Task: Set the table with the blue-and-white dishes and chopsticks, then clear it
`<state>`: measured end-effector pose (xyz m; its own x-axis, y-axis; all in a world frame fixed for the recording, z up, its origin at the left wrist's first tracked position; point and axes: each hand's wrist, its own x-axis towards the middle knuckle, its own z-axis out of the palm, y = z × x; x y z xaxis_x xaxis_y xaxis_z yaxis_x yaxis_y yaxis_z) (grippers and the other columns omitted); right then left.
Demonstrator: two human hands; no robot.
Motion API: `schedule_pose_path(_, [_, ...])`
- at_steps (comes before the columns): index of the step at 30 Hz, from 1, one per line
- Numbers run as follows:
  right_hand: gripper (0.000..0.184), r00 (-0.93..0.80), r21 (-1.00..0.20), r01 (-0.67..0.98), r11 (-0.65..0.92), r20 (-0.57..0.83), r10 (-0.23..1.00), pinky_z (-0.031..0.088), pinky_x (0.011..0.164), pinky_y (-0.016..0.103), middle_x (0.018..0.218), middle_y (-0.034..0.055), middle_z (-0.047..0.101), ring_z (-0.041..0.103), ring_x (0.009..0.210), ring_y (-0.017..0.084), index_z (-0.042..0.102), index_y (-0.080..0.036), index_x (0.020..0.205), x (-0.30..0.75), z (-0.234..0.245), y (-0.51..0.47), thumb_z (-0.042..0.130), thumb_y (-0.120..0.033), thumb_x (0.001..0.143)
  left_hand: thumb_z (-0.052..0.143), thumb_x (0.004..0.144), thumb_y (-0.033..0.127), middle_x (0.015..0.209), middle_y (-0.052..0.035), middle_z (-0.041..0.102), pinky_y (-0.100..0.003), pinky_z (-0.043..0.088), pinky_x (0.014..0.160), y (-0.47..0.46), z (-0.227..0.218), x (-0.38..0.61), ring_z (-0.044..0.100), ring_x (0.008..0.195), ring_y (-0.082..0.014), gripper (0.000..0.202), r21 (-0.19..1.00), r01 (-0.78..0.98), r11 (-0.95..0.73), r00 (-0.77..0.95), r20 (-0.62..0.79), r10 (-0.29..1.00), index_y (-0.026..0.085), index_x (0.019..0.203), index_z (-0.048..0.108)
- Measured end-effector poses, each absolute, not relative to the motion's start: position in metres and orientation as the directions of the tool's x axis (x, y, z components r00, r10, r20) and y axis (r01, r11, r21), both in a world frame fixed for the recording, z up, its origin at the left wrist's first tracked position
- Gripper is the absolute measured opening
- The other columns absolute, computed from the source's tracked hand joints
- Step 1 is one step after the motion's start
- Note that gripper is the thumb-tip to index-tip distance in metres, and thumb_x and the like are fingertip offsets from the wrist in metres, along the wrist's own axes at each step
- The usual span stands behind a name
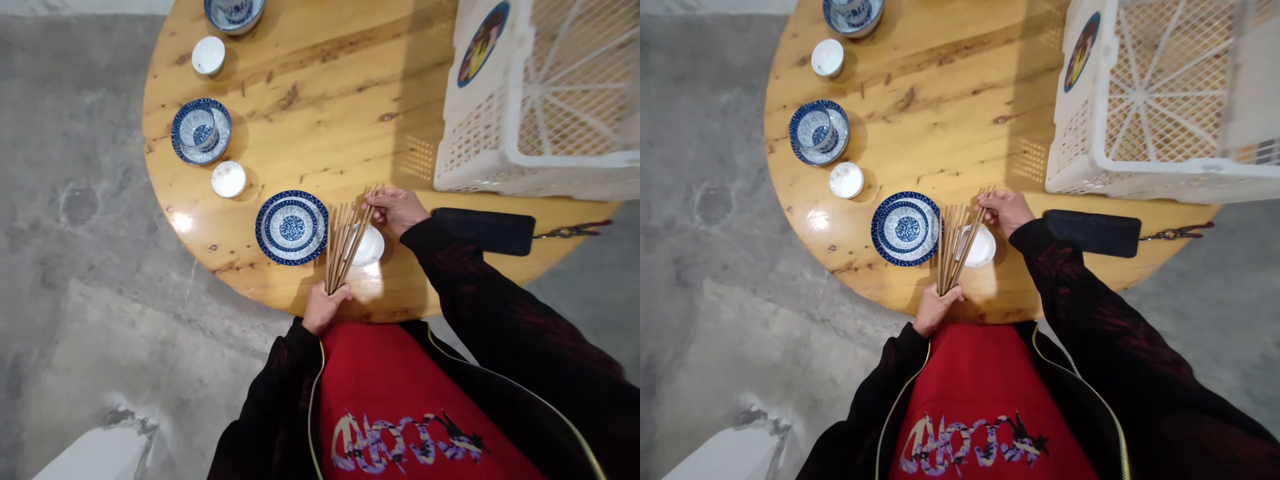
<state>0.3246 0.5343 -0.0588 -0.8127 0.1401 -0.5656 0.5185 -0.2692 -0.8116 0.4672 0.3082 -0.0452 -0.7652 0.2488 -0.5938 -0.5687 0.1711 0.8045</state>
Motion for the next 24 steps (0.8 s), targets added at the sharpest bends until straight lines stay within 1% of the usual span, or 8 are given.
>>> schedule_pose_path(2, [0.017,-0.804,-0.798,0.543,-0.262,-0.584,0.111,0.04,0.038,0.018,0.065,-0.0003,0.07,0.048,0.044,0.005,0.069,-0.019,0.075,0.3246,-0.0563,0.5368,0.086,-0.023,0.073,0.065,0.083,0.042,0.076,-0.0063,0.071,-0.028,0.049,0.076,0.3085,-0.0438,0.4665,0.064,0.076,-0.0182,0.03,0.804,-0.573,0.16,-0.763,-0.595,0.252,0.015,0.071,0.068])
schedule_pose_path(4, [0.017,-0.8,-0.789,0.561,-0.25,-0.595,0.083,0.041,0.04,0.019,0.064,-0.0002,0.068,0.049,0.045,0.006,0.069,-0.019,0.074,0.3246,-0.0542,0.539,0.085,-0.022,0.076,0.065,0.083,0.046,0.074,-0.0056,0.068,-0.026,0.046,0.07,0.3087,-0.0433,0.4662,0.06,0.07,-0.0153,0.036,0.796,-0.586,0.15,-0.755,-0.604,0.255,0.015,0.066,0.066])
schedule_pose_path(7, [0.019,-0.799,-0.788,0.568,-0.24,-0.597,0.071,0.041,0.041,0.019,0.059,0.0005,0.065,0.049,0.046,0.006,0.068,-0.018,0.069,0.3249,-0.0531,0.5407,0.084,-0.022,0.079,0.064,0.083,0.055,0.057,0.0005,0.055,-0.023,0.036,0.057,0.3088,-0.0445,0.467,0.045,0.055,-0.0103,0.044,0.752,-0.643,0.141,-0.714,-0.656,0.244,0.014,0.067,0.066])
schedule_pose_path(10, [0.022,-0.799,-0.789,0.568,-0.236,-0.597,0.073,0.039,0.04,0.017,0.056,-0.0003,0.061,0.049,0.046,0.006,0.068,-0.017,0.067,0.325,-0.0545,0.5406,0.086,-0.024,0.077,0.063,0.084,0.059,0.049,0.0052,0.041,-0.023,0.029,0.053,0.3091,-0.0467,0.4679,0.035,0.049,-0.0085,0.048,0.728,-0.673,0.132,-0.691,-0.682,0.239,0.014,0.069,0.066])
schedule_pose_path(13, [0.027,-0.802,-0.796,0.559,-0.235,-0.59,0.09,0.039,0.037,0.016,0.057,-0.001,0.062,0.048,0.045,0.005,0.066,-0.017,0.065,0.3249,-0.0574,0.5396,0.091,-0.028,0.071,0.063,0.084,0.057,0.049,0.0046,0.042,-0.023,0.032,0.054,0.3094,-0.0477,0.467,0.039,0.051,-0.0095,0.046,0.734,-0.659,0.164,-0.693,-0.677,0.247,0.015,0.068,0.067])
schedule_pose_path(16, [0.031,-0.816,-0.814,0.528,-0.24,-0.565,0.121,0.037,0.035,0.017,0.055,-0.0011,0.061,0.046,0.042,0.005,0.065,-0.016,0.062,0.3253,-0.0604,0.5384,0.093,-0.028,0.065,0.063,0.086,0.054,0.053,0.0011,0.051,-0.024,0.04,0.059,0.3093,-0.0468,0.4651,0.05,0.057,-0.0125,0.043,0.745,-0.637,0.198,-0.704,-0.667,0.245,0.015,0.067,0.068])
schedule_pose_path(20, [0.028,-0.823,-0.825,0.512,-0.238,-0.551,0.139,0.037,0.035,0.017,0.054,-0.0008,0.06,0.046,0.041,0.005,0.064,-0.016,0.062,0.3262,-0.0624,0.5375,0.09,-0.026,0.067,0.062,0.087,0.051,0.06,-0.0028,0.061,-0.025,0.046,0.066,0.3084,-0.0449,0.4641,0.059,0.068,-0.0164,0.041,0.751,-0.624,0.215,-0.711,-0.66,0.244,0.015,0.069,0.069])
schedule_pose_path(24, [0.028,-0.824,-0.827,0.514,-0.227,-0.55,0.139,0.038,0.037,0.017,0.058,-0.0001,0.063,0.047,0.042,0.005,0.064,-0.017,0.063,0.3281,-0.0623,0.5371,0.09,-0.026,0.068,0.061,0.087,0.048,0.063,-0.0032,0.063,-0.026,0.047,0.07,0.3073,-0.0445,0.4659,0.061,0.072,-0.0175,0.039,0.754,-0.61,0.243,-0.708,-0.656,0.261,0.016,0.067,0.068])
